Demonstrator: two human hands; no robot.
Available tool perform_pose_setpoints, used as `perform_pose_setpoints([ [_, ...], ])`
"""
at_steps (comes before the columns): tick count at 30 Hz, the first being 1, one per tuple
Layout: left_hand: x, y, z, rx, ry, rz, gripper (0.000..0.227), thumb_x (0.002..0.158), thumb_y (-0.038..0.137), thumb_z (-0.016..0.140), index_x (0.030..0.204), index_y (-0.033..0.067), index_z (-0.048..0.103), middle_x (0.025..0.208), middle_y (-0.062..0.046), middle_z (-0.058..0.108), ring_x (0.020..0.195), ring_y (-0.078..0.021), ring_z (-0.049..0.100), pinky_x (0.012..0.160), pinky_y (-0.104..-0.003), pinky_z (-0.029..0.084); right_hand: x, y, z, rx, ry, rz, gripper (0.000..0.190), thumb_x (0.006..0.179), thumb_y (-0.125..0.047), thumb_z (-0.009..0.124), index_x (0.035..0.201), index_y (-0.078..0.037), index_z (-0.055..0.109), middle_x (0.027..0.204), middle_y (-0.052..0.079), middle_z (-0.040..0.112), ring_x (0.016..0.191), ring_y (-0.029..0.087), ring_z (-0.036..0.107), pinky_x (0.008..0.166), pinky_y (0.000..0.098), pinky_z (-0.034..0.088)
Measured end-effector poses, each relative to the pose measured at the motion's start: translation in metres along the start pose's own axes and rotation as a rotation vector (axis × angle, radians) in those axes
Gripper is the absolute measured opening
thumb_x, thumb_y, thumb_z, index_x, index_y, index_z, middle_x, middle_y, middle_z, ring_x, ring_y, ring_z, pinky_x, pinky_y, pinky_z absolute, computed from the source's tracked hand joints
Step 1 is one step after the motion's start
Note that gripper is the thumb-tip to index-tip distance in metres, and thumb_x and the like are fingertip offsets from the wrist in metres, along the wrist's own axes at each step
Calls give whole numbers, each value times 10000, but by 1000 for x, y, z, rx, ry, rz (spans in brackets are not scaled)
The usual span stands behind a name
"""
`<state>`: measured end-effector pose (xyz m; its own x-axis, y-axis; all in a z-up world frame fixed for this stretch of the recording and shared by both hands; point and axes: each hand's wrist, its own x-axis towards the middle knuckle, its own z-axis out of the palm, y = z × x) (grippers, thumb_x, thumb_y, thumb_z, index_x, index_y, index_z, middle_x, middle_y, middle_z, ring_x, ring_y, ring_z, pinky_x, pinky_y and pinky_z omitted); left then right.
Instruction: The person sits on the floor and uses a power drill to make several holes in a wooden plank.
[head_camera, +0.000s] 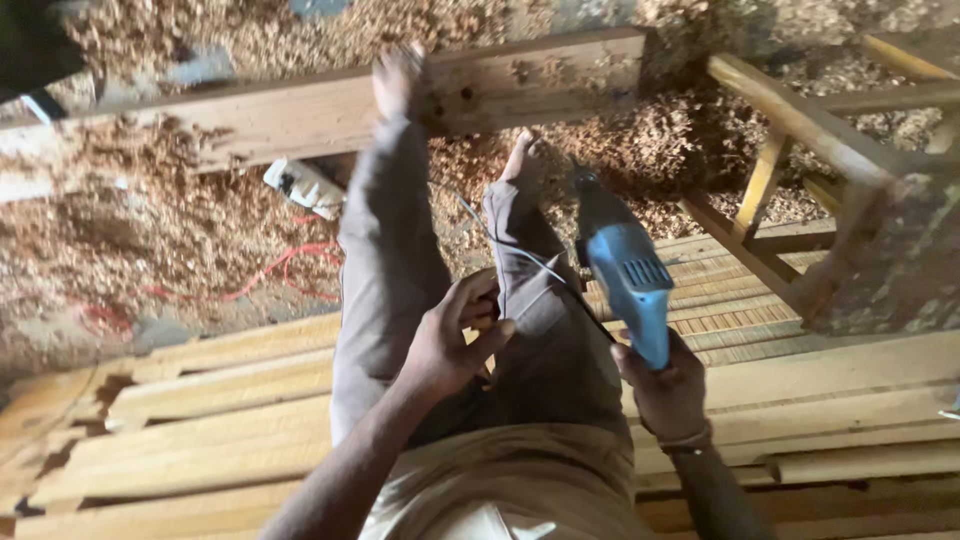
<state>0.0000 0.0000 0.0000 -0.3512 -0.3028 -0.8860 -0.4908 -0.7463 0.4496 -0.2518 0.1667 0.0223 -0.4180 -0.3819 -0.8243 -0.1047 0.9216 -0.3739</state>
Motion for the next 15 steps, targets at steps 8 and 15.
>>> perform_pose_setpoints([
  [8, -46, 10, 12, -18, -98, 77, 673, 899, 215, 774, 1476, 44, 474, 1380, -151, 665, 1240, -256, 687, 1045, -366, 543, -5, 15, -26, 86, 105, -47, 242, 888, -177, 769, 1041, -2, 702, 758, 61, 709, 625, 109, 650, 582, 276, 511],
  [15, 52, -71, 29, -302, -214, -1, 633, 957, 278, 742, 1499, 91, 473, 1457, -160, 601, 1324, -291, 621, 1025, -431, 557, 0, 4, -10, -116, 39, -83, 344, 838, -214, 792, 1113, -18, 724, 809, 70, 753, 701, 133, 711, 639, 303, 556],
])
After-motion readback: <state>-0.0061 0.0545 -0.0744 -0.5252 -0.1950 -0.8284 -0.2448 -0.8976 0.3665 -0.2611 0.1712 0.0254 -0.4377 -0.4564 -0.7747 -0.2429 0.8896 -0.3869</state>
